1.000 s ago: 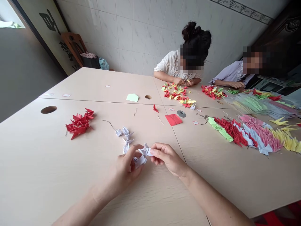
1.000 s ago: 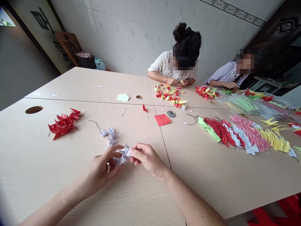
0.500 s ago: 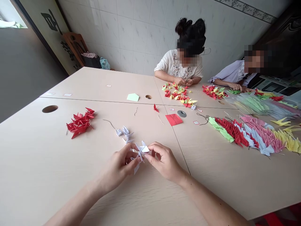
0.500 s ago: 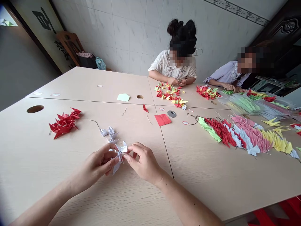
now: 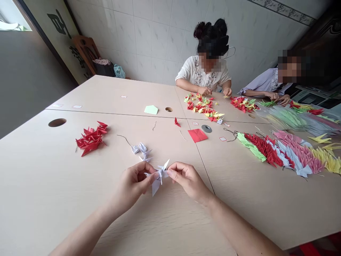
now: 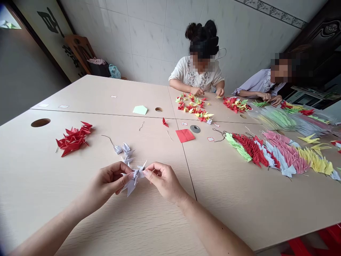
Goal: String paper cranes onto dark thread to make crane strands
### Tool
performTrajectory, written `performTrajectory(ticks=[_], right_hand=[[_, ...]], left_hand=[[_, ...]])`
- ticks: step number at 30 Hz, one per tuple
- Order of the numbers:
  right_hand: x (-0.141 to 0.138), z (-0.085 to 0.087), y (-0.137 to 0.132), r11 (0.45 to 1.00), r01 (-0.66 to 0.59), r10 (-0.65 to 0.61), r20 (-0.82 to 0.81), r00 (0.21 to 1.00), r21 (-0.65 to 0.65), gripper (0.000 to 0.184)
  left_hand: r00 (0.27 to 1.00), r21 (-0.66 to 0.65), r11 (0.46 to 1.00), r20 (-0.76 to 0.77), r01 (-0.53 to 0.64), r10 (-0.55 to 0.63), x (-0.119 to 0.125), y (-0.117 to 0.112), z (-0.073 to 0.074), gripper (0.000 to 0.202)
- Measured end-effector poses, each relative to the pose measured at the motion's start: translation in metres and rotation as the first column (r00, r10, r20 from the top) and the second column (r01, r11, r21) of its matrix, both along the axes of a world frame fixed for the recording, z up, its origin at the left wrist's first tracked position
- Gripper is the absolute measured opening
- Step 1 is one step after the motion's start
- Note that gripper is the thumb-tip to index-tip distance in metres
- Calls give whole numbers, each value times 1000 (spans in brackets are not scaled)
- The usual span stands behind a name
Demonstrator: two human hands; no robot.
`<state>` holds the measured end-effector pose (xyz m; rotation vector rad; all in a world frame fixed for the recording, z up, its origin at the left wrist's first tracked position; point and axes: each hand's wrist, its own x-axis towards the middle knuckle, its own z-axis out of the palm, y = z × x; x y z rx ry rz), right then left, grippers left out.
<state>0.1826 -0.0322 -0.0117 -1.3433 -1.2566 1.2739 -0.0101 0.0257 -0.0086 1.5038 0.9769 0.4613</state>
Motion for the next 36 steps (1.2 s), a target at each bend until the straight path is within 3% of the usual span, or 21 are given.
performTrajectory(ticks=[9, 18, 24, 30, 36], right_hand=[[0, -1, -1, 993, -89, 77, -148, 986, -77, 28], [1, -3, 0, 990, -104, 90, -144, 985, -94, 29], [-2, 1, -4, 998, -54, 54, -8, 998, 15, 31], [0, 0, -5, 999, -42, 41, 30, 999, 34, 33], [8, -2, 0, 998, 26, -31, 86, 996, 52, 32]], left_hand=[[976, -270, 963, 213, 7, 53, -1, 5, 1, 33], [971, -324, 945, 235, 31, 49, -3, 7, -2, 35], [976, -307, 952, 210, 9, 58, -1, 6, 1, 36], [980, -267, 964, 193, 4, 50, 1, 6, 4, 37], [998, -36, 999, 65, 7, -5, 1, 1, -1, 28]])
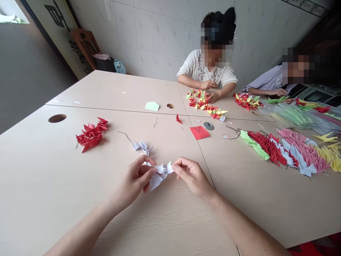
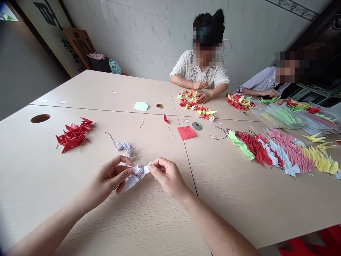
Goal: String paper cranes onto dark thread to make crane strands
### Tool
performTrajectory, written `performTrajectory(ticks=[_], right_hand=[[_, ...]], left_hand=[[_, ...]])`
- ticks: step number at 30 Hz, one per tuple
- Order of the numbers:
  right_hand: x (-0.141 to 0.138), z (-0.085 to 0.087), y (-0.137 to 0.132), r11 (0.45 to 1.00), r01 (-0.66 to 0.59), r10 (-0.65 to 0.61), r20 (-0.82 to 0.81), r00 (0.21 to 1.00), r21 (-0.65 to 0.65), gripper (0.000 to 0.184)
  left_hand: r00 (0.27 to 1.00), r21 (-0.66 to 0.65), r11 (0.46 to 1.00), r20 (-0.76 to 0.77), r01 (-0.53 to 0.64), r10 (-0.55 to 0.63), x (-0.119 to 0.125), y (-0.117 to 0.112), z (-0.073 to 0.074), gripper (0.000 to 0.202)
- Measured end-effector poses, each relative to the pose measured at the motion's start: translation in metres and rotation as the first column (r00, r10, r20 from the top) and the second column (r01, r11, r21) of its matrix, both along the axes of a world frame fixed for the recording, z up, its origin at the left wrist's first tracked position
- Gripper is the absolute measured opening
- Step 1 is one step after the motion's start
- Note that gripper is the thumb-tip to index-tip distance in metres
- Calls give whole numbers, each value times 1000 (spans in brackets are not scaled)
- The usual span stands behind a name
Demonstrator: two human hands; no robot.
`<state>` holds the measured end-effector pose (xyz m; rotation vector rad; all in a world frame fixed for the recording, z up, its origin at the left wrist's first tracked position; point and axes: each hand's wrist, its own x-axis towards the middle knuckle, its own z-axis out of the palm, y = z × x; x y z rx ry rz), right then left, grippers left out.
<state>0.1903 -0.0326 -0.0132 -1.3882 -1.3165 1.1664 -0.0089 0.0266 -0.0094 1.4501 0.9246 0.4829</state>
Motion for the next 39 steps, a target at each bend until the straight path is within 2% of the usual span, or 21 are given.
performTrajectory(ticks=[2, 4, 6, 8, 10, 11, 14, 16, 18, 20, 23, 27, 29, 33, 39], right_hand=[[5, -2, 1, 998, 38, -41, 59, 997, 49, 29], [10, -5, 3, 989, 78, -99, 166, 981, 127, 25], [15, -8, 4, 972, 101, -162, 291, 943, 212, 21], [19, -10, 5, 956, 107, -209, 380, 901, 274, 18], [23, -9, 6, 946, 105, -236, 430, 872, 307, 17], [24, -8, 6, 944, 96, -238, 451, 860, 315, 16], [29, -3, 6, 959, -32, -126, 521, 844, 282, 13], [32, 1, 5, 961, -162, 17, 533, 846, 225, 11], [36, 4, 4, 955, -219, 87, 515, 853, 201, 9], [38, 5, 3, 956, -187, 48, 506, 861, 226, 8], [40, 3, 4, 946, -154, -29, 549, 835, 284, 22], [33, -6, 3, 935, -246, 16, 661, 751, 256, 40], [26, -10, 3, 934, -276, 39, 702, 711, 227, 35], [17, -17, 4, 929, -285, 17, 741, 672, 237, 10], [25, -18, 6, 931, -282, 4, 766, 643, 232, 10]], left_hand=[[998, 165, 986, -57, -31, 41, -1, -2, -2, 25], [988, 358, 932, -119, -50, 99, -2, -2, -3, 24], [974, 550, 835, -188, -4, 128, -4, -2, -3, 25], [957, 705, 702, -261, 102, 124, -5, -2, -4, 30], [929, 799, 562, -343, 212, 137, -3, -2, -7, 37], [910, 820, 511, -384, 259, 154, -2, -3, -9, 39], [860, 833, 437, -463, 339, 214, 4, -7, -17, 29], [850, 838, 415, -473, 354, 230, 7, -9, -20, 21], [845, 837, 411, -479, 360, 236, 8, -10, -21, 16], [842, 833, 416, -486, 366, 235, 7, -9, -21, 14], [837, 827, 421, -495, 372, 232, 3, -8, -19, 14], [835, 819, 422, -506, 388, 215, 1, -8, -18, 17], [842, 821, 423, -499, 383, 204, 2, -9, -18, 21], [852, 820, 437, -487, 370, 191, 5, -10, -19, 19], [846, 825, 439, -484, 356, 225, 2, -6, -22, 11]])
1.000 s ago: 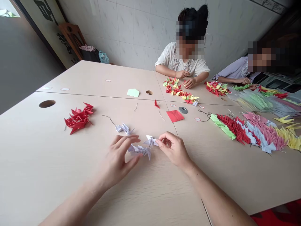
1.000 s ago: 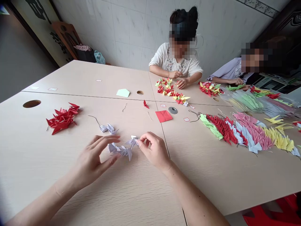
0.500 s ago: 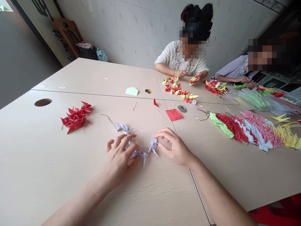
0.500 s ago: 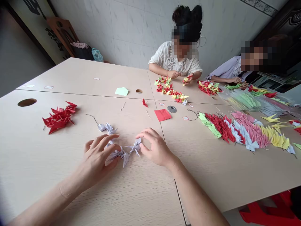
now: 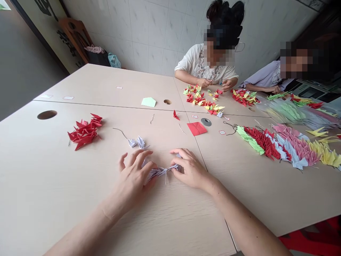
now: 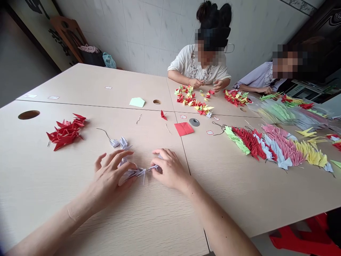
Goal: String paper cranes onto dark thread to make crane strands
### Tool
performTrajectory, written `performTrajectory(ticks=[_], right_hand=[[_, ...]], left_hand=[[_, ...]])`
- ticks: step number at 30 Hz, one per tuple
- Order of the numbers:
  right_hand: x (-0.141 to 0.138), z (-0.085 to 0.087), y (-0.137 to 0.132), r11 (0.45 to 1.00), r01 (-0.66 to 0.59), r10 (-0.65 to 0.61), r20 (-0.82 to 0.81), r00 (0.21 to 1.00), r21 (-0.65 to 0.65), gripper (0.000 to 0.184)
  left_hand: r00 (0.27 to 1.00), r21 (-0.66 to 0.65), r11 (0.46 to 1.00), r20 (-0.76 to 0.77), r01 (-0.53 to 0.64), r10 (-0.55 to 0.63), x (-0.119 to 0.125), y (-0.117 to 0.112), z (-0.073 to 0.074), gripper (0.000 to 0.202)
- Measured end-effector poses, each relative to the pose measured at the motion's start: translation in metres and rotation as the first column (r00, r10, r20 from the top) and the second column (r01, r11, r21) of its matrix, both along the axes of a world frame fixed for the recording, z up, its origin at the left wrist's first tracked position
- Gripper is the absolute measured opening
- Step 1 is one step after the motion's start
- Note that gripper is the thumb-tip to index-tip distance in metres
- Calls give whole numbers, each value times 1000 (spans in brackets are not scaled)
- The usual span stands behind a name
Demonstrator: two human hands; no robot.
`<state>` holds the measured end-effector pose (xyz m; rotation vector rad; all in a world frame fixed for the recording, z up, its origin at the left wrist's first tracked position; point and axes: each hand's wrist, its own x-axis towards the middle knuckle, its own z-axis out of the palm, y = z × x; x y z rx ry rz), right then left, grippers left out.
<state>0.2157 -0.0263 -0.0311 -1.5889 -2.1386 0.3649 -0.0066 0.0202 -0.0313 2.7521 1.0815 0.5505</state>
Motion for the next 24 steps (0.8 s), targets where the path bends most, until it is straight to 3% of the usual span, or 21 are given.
performTrajectory(ticks=[24], right_hand=[[17, -3, 2, 998, 68, -68, 18, 998, -1, 9]], left_hand=[[995, 40, 996, -51, -84, 86, -3, 2, 4, 9]])
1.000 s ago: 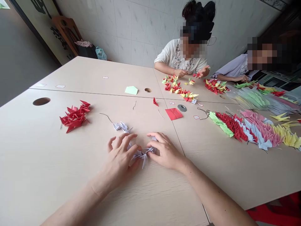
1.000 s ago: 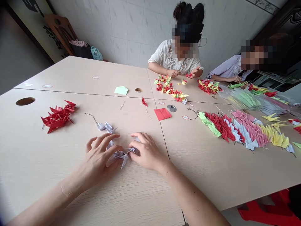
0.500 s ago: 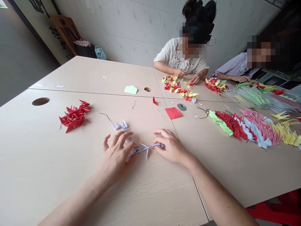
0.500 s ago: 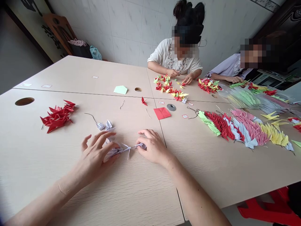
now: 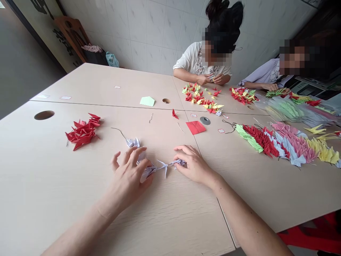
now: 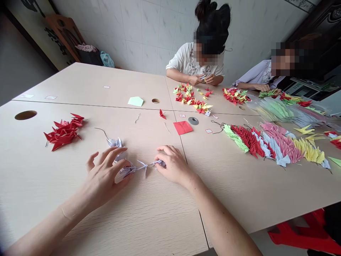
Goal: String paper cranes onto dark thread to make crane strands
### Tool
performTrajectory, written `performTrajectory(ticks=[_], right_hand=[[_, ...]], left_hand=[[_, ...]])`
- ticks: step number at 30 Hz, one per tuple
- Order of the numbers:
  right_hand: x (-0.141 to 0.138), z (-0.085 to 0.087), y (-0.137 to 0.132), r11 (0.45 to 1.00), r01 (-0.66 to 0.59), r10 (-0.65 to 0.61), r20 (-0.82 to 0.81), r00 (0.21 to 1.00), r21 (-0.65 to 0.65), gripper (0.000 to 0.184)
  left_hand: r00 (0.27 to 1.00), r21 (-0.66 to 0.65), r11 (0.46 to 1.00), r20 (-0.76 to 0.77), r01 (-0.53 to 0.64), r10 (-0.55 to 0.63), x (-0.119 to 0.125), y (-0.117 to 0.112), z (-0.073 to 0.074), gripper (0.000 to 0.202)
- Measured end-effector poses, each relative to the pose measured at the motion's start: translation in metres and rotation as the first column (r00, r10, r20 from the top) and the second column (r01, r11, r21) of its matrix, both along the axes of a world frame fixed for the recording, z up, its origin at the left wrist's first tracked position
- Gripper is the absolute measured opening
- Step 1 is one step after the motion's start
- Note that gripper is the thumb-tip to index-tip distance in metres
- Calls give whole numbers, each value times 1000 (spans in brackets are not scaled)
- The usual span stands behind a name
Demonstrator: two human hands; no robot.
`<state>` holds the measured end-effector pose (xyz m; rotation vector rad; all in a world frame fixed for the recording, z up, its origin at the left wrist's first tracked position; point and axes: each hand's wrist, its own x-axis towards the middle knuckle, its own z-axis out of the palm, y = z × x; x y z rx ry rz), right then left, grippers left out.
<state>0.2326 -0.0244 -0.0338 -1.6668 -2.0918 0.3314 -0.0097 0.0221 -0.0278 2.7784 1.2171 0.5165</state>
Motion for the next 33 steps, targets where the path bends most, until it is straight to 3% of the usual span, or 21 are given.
performTrajectory(ticks=[4, 6, 7, 9, 12, 14, 17, 21, 27, 30, 33], right_hand=[[-15, 17, -6, 989, 26, -18, -54, 998, 144, 11], [-29, 28, -14, 971, 76, -46, -135, 990, 226, 4], [-36, 33, -17, 970, 109, -69, -184, 980, 217, 10], [-47, 36, -23, 987, 147, -132, -206, 970, 60, 17], [-55, 28, -24, 965, 180, -202, -101, 974, -190, 19], [-55, 18, -20, 959, 189, -206, -58, 977, -212, 17], [-52, 9, -15, 975, 176, -185, -59, 981, -139, 11], [-45, 12, -12, 979, 141, -170, -207, 963, -147, 14], [-36, 19, -11, 925, 18, -249, -571, 782, -380, 20], [-38, 19, -10, 889, -34, -305, -648, 698, -456, 23], [-40, 19, -9, 866, -55, -337, -661, 670, -498, 24]], left_hand=[[1000, 3, 1000, -6, 12, -12, 0, -1, 1, 10], [1000, 7, 1000, -4, 11, -11, 0, -1, 0, 10], [1000, 6, 1000, -3, 8, -8, 0, -1, 0, 10], [1000, 2, 1000, -1, 1, -1, 0, -1, -1, 10], [1000, -7, 1000, -6, -5, 5, 1, -1, 0, 11], [1000, -15, 1000, -8, -5, 4, 1, -1, 1, 11], [1000, -29, 1000, -2, -1, 1, 2, -1, 1, 11], [1000, -29, 1000, 13, -6, 7, 1, 0, -1, 11], [999, -74, 997, 41, 9, -6, 0, 0, 1, 16], [997, -142, 990, 80, 23, -12, -1, 2, 6, 25], [992, -159, 987, 126, 28, -8, -1, 4, 11, 28]])
